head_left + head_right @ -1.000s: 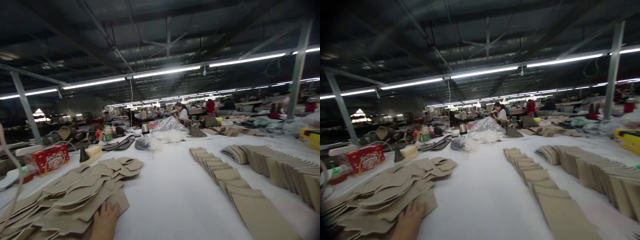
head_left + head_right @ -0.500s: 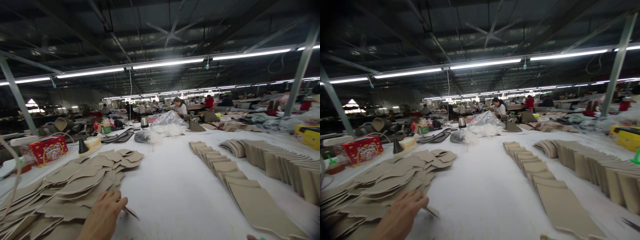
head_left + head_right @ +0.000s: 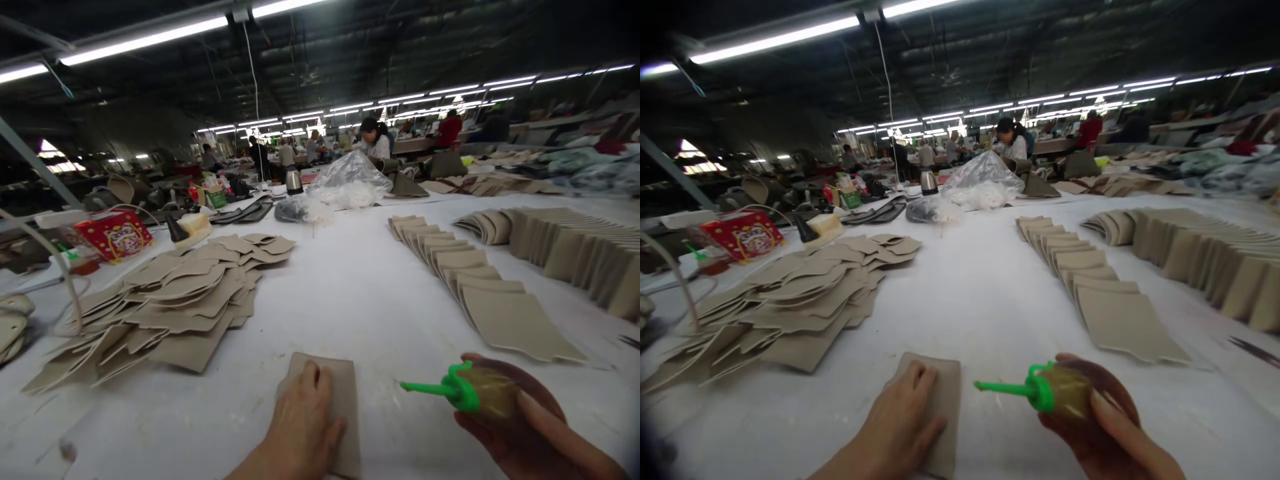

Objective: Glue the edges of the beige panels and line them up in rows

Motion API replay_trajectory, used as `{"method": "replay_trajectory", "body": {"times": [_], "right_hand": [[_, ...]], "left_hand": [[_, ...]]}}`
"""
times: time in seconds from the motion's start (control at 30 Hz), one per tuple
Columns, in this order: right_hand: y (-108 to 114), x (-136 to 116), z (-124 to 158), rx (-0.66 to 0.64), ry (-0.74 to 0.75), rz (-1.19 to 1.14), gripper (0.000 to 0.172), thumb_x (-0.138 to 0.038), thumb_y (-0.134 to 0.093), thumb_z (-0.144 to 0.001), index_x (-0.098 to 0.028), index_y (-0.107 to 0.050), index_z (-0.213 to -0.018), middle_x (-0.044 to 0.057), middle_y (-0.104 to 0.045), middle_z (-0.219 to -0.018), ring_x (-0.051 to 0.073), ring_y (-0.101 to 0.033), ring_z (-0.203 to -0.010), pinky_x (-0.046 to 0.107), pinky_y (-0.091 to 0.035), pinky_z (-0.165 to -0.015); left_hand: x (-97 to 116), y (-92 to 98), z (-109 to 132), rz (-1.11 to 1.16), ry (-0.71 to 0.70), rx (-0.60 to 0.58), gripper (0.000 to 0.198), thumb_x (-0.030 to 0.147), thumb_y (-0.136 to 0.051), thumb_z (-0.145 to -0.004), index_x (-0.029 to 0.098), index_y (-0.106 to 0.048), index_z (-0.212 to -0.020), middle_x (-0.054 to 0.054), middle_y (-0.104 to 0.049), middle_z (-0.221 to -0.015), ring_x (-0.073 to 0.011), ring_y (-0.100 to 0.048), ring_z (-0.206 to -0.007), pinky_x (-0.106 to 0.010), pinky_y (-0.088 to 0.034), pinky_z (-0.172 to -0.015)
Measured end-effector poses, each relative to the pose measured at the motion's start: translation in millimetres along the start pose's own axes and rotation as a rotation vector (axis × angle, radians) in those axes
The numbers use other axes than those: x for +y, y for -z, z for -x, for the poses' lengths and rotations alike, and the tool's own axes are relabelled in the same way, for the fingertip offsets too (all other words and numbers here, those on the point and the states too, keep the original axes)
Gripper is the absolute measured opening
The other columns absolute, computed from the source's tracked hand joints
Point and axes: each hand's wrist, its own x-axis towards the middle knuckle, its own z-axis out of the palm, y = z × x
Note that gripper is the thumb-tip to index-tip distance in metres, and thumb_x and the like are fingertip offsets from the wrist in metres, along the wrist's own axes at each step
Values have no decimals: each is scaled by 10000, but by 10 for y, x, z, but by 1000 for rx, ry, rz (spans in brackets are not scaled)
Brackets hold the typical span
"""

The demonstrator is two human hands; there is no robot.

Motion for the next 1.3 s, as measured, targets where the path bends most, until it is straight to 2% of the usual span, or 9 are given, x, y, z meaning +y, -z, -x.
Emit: {"method": "replay_trajectory", "body": {"times": [0.2,0.37,0.43,0.63,0.8,0.93,1.07,1.17,1.3], "right_hand": [[-27,8,-20,-72,17,141,652,-377,-908,-496,-235,-703,-1098,147,-699,-1094,391,-662,-976,437,-605,-763],[-83,3,-9,-118,71,164,594,-373,-883,-582,-215,-674,-1115,151,-702,-1068,382,-662,-967,439,-606,-758],[-90,-20,-1,-113,83,170,585,-371,-874,-605,-214,-663,-1128,147,-699,-1081,368,-663,-964,431,-606,-767],[-32,-34,-11,-76,77,219,688,-393,-893,-534,-217,-637,-1147,145,-703,-1069,355,-675,-913,417,-610,-756],[-162,-25,50,-46,87,249,726,-443,-890,-525,-205,-607,-1149,144,-707,-1044,323,-673,-911,346,-609,-734],[-242,-48,92,-11,112,326,791,-497,-888,-488,-205,-579,-1155,139,-716,-1003,302,-679,-894,294,-591,-745],[-180,-34,51,-59,189,403,752,-503,-867,-547,-234,-547,-1172,118,-721,-982,310,-692,-877,321,-587,-766],[-135,0,-1,-116,274,524,693,-507,-833,-611,-271,-534,-1190,89,-720,-961,334,-698,-855,378,-594,-761],[-247,27,38,-131,514,847,583,-520,-778,-680,-280,-563,-1165,35,-683,-949,262,-683,-793,299,-569,-719]], "left_hand": [[110,-36,29,-20,26,35,447,329,-561,-819,150,-546,-1229,-160,-490,-1245,-335,-483,-1125,-483,-420,-961],[268,-54,-30,-56,24,6,479,224,-519,-774,89,-532,-1233,-198,-480,-1233,-346,-465,-1122,-492,-411,-973],[275,-44,-34,-54,12,7,470,203,-520,-741,92,-544,-1197,-194,-481,-1222,-337,-473,-1111,-476,-421,-970],[222,-3,4,-58,-18,11,422,210,-512,-761,125,-553,-1173,-159,-497,-1215,-303,-496,-1103,-439,-447,-961],[290,-39,-30,-128,15,41,465,113,-510,-684,87,-567,-1144,-173,-514,-1177,-315,-495,-1082,-457,-438,-966],[318,-7,-82,-205,37,14,429,68,-506,-716,67,-575,-1140,-187,-537,-1165,-319,-505,-1088,-439,-453,-942],[226,84,-126,-210,23,-14,369,33,-449,-779,75,-608,-1109,-180,-568,-1147,-299,-537,-1075,-399,-466,-913],[110,145,-155,-178,-49,6,321,94,-394,-870,127,-651,-1060,-143,-599,-1075,-262,-581,-988,-375,-474,-881],[-8,119,-198,-20,-166,62,370,154,-340,-932,236,-652,-1114,-62,-610,-948,-190,-608,-876,-295,-473,-817]]}}
